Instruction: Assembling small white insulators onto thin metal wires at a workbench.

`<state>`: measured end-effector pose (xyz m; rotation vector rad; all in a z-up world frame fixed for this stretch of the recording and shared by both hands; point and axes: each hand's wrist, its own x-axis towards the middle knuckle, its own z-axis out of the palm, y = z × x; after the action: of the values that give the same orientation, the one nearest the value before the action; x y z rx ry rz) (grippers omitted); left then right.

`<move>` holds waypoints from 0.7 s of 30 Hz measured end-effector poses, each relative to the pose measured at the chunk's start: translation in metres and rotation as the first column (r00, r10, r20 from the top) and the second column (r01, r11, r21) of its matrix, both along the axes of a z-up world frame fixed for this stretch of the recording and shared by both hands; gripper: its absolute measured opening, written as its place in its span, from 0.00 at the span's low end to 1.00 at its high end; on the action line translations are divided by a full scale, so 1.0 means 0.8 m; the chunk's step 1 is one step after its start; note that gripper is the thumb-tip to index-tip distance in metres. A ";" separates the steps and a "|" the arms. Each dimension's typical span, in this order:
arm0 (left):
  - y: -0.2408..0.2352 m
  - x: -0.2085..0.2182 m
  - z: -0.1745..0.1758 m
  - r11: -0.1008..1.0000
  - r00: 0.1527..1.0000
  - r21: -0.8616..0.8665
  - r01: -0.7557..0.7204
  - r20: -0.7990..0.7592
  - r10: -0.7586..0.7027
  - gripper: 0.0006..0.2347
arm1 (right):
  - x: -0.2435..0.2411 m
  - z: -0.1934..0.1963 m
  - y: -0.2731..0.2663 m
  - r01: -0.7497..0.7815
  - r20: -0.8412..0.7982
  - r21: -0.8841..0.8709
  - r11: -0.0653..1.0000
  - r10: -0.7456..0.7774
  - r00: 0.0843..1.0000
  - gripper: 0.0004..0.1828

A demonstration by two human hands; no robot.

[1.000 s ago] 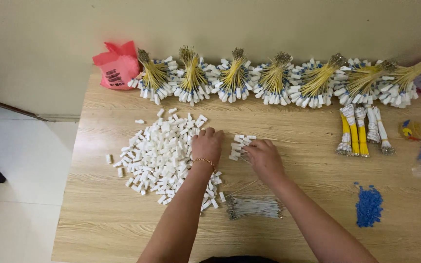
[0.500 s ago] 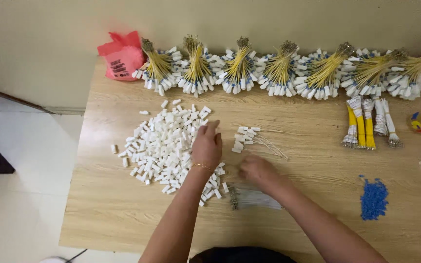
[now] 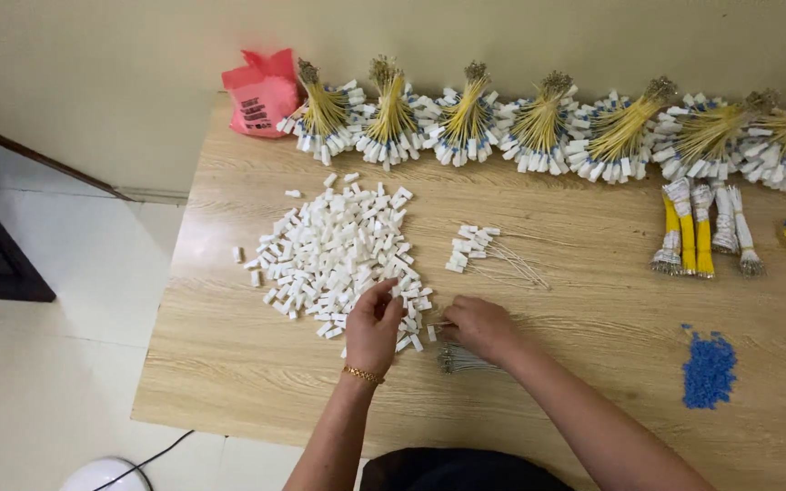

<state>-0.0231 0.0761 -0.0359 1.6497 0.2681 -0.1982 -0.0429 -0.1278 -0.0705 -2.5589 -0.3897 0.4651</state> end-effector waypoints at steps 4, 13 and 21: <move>0.005 -0.011 0.005 0.999 0.999 -0.034 -0.031 -0.019 0.030 0.13 | 0.001 0.016 0.003 -0.009 0.022 -0.044 0.999 0.010 1.000 0.13; -0.019 -0.016 -0.005 0.962 0.977 -0.264 -0.063 -0.211 0.006 0.13 | 0.010 0.132 -0.015 0.156 -0.102 0.154 0.976 -0.142 0.985 0.11; -0.058 -0.015 0.061 0.896 0.960 -0.442 -0.040 -0.266 -0.088 0.11 | -0.008 0.177 -0.035 0.363 -0.233 0.400 0.842 -0.289 0.929 0.08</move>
<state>-0.0348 0.0296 0.0128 1.1654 0.3861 -0.4802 -0.0491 -0.1561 0.0709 -2.0707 0.0141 0.4008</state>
